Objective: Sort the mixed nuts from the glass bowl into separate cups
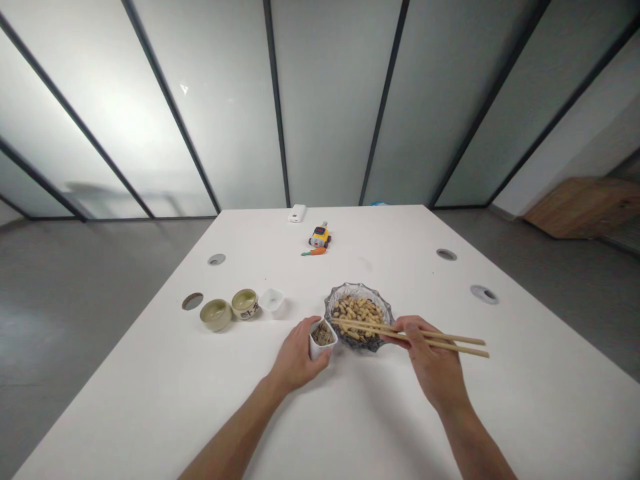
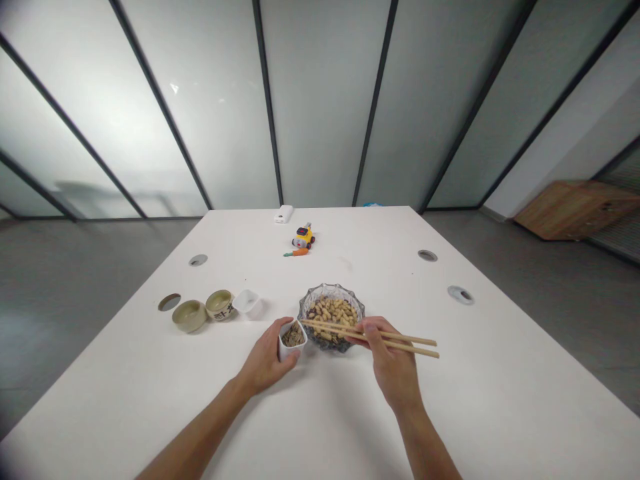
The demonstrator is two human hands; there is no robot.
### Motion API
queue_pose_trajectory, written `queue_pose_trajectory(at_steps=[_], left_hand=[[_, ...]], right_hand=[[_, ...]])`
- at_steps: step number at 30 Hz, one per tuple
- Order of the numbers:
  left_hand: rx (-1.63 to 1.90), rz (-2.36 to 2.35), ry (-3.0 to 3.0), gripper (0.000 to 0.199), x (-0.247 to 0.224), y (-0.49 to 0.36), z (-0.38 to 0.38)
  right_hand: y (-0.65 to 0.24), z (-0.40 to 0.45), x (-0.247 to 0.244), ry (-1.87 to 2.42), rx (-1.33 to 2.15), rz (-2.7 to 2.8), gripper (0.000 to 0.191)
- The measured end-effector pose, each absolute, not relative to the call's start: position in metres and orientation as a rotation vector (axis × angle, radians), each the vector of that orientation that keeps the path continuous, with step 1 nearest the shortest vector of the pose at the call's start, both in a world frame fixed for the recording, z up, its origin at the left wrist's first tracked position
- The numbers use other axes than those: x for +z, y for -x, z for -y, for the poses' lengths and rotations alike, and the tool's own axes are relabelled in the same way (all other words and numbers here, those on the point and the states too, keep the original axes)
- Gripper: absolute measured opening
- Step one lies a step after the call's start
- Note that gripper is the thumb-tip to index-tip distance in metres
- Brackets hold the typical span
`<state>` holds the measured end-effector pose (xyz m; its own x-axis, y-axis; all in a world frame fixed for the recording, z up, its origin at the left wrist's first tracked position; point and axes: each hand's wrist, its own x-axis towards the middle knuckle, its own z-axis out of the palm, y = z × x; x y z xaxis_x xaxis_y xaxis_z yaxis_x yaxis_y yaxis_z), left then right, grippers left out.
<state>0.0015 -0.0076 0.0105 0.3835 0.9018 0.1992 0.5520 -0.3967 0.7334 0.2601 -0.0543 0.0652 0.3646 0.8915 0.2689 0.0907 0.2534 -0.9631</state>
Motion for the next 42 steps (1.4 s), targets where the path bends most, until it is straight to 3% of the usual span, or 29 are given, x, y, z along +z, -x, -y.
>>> queue_pose_trajectory(at_steps=[10, 42], left_hand=[[0.807, -1.237, -2.082, 0.06, 0.012, -0.002, 0.008], [0.795, -1.241, -2.065, 0.059, 0.014, -0.002, 0.008]], right_hand=[[-0.293, 0.065, 0.085, 1.537, 0.255, 1.469, 0.041], [-0.278, 0.057, 0.068, 1.379, 0.404, 1.632, 0.025]])
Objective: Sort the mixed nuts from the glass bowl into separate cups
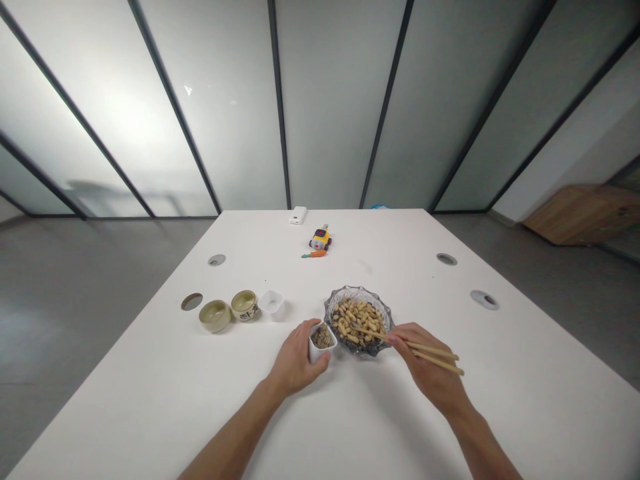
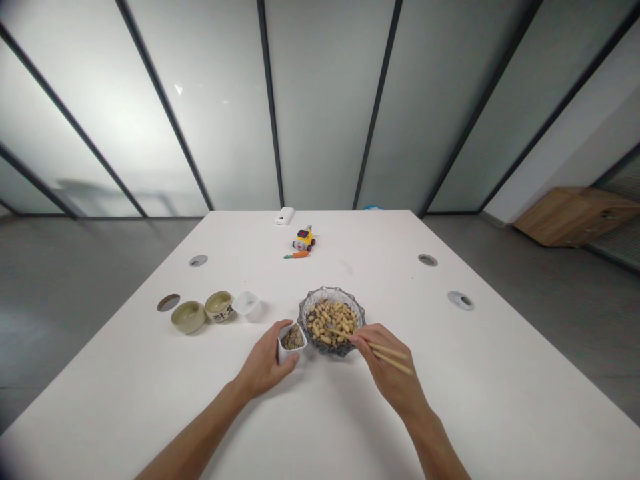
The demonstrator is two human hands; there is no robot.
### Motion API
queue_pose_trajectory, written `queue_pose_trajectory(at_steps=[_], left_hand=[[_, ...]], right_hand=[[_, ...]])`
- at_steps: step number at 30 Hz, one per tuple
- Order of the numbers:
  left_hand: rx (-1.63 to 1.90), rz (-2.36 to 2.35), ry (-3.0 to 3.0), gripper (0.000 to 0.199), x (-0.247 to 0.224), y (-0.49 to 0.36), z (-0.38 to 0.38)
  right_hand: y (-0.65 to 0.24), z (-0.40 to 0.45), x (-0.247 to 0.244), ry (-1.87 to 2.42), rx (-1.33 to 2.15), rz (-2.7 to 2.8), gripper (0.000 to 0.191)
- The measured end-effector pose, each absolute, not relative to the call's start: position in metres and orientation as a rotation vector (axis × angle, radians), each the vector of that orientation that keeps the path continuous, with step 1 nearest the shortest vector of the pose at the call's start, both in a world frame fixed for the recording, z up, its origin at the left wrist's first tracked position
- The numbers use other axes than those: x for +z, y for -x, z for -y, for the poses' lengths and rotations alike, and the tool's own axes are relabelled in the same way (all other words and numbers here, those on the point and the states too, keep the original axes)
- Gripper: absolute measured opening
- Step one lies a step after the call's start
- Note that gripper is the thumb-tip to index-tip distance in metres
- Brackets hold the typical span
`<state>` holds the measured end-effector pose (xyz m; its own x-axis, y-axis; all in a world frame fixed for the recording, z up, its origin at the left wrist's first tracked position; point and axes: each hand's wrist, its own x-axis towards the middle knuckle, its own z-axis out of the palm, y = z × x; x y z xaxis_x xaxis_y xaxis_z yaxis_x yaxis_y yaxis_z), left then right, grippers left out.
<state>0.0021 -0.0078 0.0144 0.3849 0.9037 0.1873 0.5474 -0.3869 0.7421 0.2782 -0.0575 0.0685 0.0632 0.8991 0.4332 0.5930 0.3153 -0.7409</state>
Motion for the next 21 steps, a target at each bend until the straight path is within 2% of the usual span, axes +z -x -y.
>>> queue_pose_trajectory(at_steps=[7, 21], left_hand=[[0.801, -1.236, -2.074, 0.059, 0.014, -0.002, 0.007], [0.824, -1.24, -2.086, 0.059, 0.014, -0.001, 0.007]], right_hand=[[-0.287, 0.064, 0.067, 1.421, 0.265, 1.554, 0.029], [-0.293, 0.065, 0.086, 1.431, 0.393, 1.656, 0.035]])
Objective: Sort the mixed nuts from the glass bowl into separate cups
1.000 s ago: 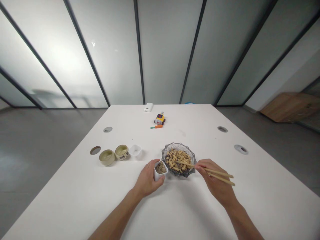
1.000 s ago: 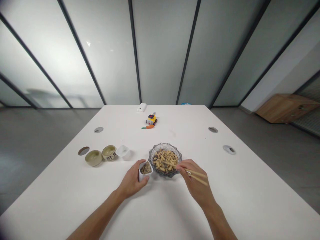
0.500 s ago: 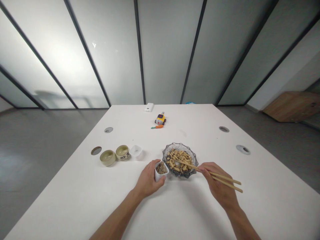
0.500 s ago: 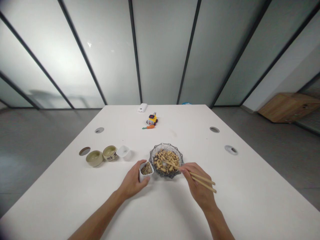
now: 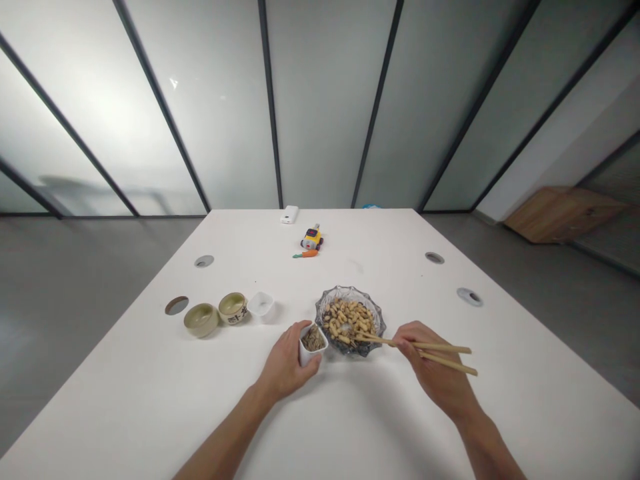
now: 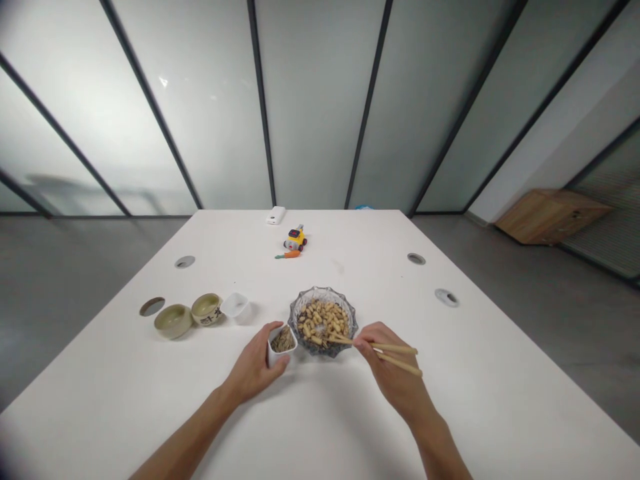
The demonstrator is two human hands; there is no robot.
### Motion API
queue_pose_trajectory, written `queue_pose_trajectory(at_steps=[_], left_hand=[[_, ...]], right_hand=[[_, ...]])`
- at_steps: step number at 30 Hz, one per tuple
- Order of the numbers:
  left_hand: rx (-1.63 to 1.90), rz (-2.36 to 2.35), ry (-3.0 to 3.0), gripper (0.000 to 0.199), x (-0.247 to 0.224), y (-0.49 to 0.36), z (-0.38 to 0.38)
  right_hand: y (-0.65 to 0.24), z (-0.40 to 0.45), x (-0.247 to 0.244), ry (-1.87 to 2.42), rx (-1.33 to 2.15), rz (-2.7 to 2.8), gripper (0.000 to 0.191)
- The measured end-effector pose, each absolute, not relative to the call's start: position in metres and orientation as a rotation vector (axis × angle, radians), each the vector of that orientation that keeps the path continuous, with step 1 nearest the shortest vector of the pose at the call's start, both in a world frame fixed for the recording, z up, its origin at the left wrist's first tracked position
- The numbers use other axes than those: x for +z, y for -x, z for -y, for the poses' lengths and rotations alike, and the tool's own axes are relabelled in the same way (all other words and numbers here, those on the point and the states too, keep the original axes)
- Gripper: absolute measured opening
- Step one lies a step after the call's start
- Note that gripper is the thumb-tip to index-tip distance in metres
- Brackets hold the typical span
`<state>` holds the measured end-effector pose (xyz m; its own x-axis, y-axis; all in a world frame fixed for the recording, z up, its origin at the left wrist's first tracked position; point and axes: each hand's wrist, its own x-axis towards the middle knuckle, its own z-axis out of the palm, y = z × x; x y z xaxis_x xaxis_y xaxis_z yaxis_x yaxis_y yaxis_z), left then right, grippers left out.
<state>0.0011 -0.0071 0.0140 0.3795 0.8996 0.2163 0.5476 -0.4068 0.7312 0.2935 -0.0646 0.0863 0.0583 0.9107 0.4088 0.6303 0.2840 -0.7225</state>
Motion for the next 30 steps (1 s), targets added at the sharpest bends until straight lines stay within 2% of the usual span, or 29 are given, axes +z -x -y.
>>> queue_pose_trajectory(at_steps=[12, 24, 30], left_hand=[[0.82, -1.249, -2.097, 0.058, 0.013, -0.002, 0.007], [0.818, -1.25, -2.089, 0.059, 0.015, -0.001, 0.007], [0.812, -1.244, -2.085, 0.06, 0.014, -0.001, 0.008]], right_hand=[[-0.289, 0.066, 0.09, 1.45, 0.641, 1.711, 0.03], [-0.294, 0.067, 0.09, 1.423, 0.333, 1.58, 0.029], [-0.27, 0.066, 0.081, 1.346, 0.403, 1.495, 0.032]])
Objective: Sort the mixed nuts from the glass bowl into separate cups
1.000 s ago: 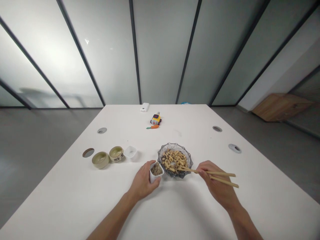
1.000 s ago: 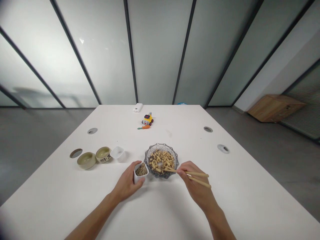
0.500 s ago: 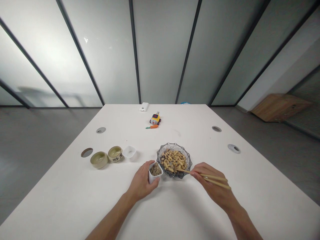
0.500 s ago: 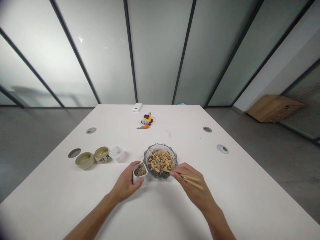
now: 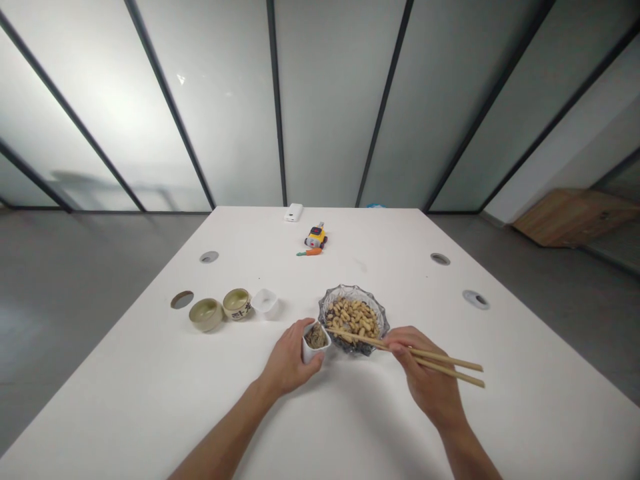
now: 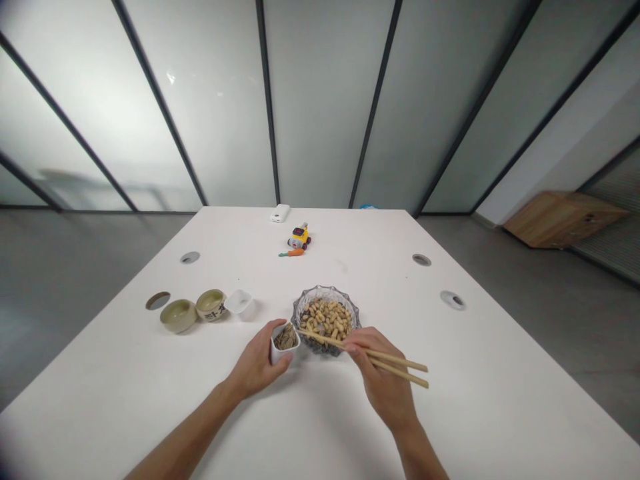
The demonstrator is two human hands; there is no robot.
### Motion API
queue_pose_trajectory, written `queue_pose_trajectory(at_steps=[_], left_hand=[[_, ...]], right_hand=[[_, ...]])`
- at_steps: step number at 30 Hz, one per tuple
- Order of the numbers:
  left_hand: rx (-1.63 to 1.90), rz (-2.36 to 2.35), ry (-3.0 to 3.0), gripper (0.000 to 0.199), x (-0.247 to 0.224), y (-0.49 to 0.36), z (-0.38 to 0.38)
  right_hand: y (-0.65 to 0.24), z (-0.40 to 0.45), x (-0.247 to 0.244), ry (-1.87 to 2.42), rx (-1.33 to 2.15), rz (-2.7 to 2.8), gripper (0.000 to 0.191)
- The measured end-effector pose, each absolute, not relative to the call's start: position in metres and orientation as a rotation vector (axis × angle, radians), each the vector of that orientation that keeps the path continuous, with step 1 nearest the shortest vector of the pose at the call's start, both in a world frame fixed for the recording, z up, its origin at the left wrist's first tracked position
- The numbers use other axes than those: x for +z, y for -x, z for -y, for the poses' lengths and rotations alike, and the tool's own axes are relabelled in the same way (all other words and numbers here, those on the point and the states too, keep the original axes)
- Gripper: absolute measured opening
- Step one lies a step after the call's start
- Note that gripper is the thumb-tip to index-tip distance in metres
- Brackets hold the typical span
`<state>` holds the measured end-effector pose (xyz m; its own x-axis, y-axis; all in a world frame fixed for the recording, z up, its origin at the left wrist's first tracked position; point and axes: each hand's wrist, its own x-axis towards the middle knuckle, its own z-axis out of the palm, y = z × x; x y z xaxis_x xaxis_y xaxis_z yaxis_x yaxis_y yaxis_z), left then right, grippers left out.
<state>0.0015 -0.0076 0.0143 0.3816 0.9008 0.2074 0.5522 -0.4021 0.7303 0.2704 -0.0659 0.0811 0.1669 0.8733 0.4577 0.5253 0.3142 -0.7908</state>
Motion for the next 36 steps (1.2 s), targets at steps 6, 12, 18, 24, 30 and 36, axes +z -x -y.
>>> queue_pose_trajectory(at_steps=[6, 12, 18, 24, 30, 36], left_hand=[[0.81, -1.249, -2.097, 0.059, 0.011, -0.002, 0.007], [0.83, -1.238, -2.096, 0.059, 0.014, -0.002, 0.008], [0.814, -1.241, -2.097, 0.059, 0.015, -0.002, 0.008], [0.814, -1.231, -2.066, 0.059, 0.016, -0.002, 0.008], [0.803, -1.243, -2.064, 0.059, 0.016, -0.002, 0.007], [0.795, -1.234, -2.073, 0.058, 0.017, -0.002, 0.008]], right_hand=[[-0.28, 0.067, 0.076, 1.487, 0.291, 1.456, 0.039], [-0.279, 0.067, 0.073, 1.466, 0.353, 1.605, 0.037], [-0.285, 0.069, 0.071, 1.513, 0.301, 1.543, 0.037], [-0.269, 0.07, 0.068, 1.36, 0.292, 1.363, 0.034], [-0.27, 0.07, 0.073, 1.363, 0.303, 1.483, 0.031], [-0.277, 0.074, 0.073, 1.407, 0.253, 1.698, 0.027]])
